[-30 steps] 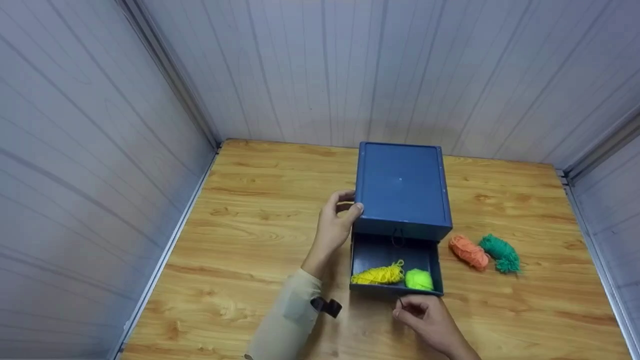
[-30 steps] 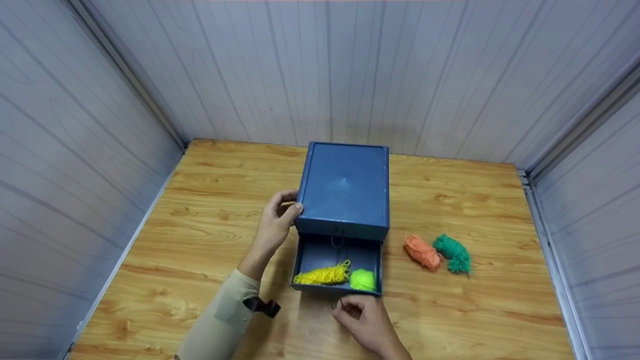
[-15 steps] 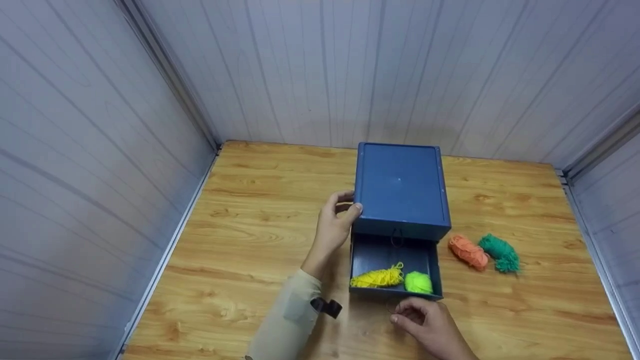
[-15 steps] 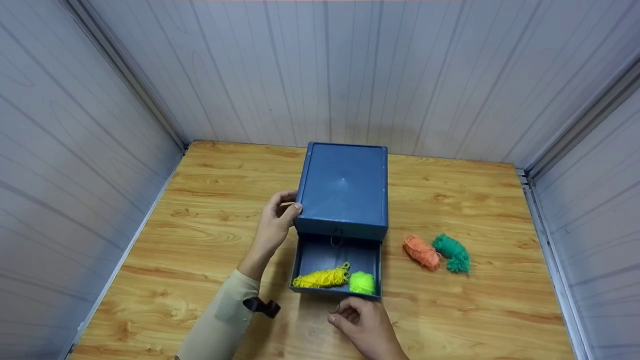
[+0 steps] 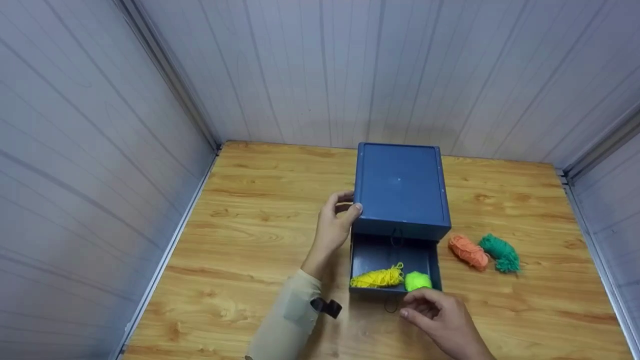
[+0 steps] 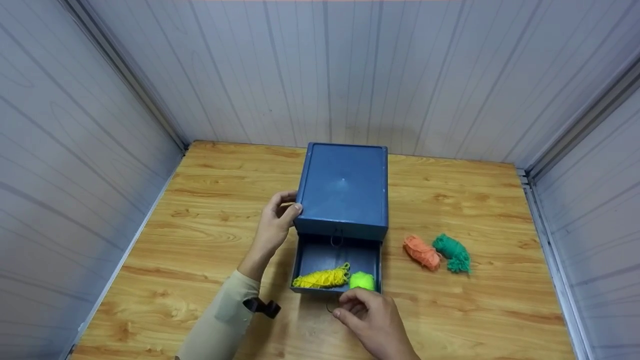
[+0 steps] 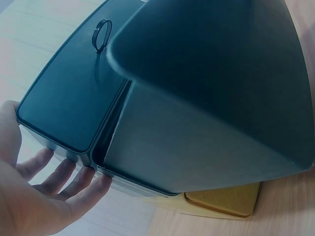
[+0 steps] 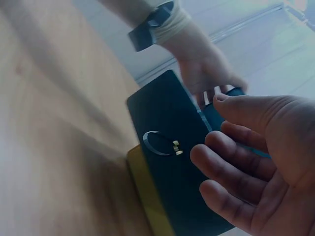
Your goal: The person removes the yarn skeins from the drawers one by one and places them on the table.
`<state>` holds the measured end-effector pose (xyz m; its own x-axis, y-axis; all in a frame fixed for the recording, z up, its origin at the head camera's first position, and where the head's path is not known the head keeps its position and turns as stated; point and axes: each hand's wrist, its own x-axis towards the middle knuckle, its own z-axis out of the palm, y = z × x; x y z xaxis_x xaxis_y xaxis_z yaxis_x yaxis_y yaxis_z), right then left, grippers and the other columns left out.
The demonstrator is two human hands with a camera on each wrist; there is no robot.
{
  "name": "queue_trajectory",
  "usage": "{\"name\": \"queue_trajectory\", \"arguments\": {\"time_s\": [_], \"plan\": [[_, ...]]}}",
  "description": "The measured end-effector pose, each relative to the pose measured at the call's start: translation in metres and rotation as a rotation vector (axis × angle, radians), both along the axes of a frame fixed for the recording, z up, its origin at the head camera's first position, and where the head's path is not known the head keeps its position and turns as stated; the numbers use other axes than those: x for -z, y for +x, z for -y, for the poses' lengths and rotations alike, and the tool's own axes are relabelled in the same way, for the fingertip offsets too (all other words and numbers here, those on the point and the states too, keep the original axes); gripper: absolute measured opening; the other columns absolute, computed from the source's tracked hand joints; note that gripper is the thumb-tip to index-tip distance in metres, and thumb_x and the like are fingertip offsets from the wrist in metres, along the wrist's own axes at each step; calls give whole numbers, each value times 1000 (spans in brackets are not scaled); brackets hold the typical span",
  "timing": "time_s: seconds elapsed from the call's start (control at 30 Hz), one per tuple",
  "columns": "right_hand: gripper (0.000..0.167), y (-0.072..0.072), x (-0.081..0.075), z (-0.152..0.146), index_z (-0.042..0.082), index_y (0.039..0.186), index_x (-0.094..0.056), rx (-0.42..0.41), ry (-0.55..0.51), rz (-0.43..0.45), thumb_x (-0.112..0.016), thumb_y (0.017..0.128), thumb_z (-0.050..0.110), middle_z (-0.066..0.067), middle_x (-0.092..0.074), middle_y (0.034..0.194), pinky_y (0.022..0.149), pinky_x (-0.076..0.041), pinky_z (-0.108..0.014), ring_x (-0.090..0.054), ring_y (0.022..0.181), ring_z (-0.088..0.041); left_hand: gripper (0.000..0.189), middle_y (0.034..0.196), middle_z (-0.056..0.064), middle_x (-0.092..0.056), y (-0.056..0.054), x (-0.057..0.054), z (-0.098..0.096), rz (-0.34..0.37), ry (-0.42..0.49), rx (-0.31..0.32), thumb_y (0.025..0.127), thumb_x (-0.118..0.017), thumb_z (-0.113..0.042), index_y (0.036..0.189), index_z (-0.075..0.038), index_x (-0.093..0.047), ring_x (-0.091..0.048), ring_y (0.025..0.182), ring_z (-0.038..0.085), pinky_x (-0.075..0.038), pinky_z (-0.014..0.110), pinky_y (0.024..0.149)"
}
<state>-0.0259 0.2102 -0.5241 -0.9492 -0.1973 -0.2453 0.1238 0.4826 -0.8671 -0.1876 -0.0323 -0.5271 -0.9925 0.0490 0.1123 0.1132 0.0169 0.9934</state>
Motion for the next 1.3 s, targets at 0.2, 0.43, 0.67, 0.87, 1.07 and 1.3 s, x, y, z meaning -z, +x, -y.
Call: {"name": "queue_trajectory", "arguments": {"time_s": [0.2,0.43,0.67,0.87,1.07,1.3], "plan": [[28,-6,-14,2,15,108,-76,26,55,-100,-83,86,31,5,-73,90,68,-57,-25,-68,78,-7,41,130,19,-64,-1,-2,0,16,0,3,95,-67,-13,134,-1,-61,-63,115,36,-55,39,93],[19,-15,-18,3,22,103,-79,41,100,-200,-84,85,28,6,-73,93,64,-55,-24,-65,76,-5,41,127,17,-65,0,-1,-1,-15,7,0,95,-69,-17,132,-3,-62,-64,112,32,-54,46,97],[20,-29,-12,0,24,104,-79,24,107,-257,-85,85,22,10,-73,105,74,-55,-26,-68,89,-12,40,125,15,-66,-1,-1,0,-24,-7,2,94,-69,-19,131,-5,-63,-64,111,30,-54,41,97],[22,-44,-4,-2,23,107,-79,-35,129,-281,-84,86,27,12,-73,109,84,-55,-31,-70,102,-18,40,125,15,-66,0,-1,0,-6,-3,-5,94,-69,-18,130,-5,-63,-65,110,29,-56,37,93],[25,-60,3,0,19,111,-78,-155,122,-329,-83,87,21,6,-74,110,83,-58,-38,-70,99,-19,40,125,14,-66,0,-1,-1,-1,-1,-10,93,-69,-19,131,-6,-63,-65,110,27,-56,35,92],[25,-72,12,6,15,110,-78,-227,145,-353,-84,86,19,4,-74,108,88,-58,-48,-71,102,-20,40,126,15,-65,0,0,0,-3,3,-3,94,-69,-20,131,-5,-62,-64,110,27,-56,35,93]]}}
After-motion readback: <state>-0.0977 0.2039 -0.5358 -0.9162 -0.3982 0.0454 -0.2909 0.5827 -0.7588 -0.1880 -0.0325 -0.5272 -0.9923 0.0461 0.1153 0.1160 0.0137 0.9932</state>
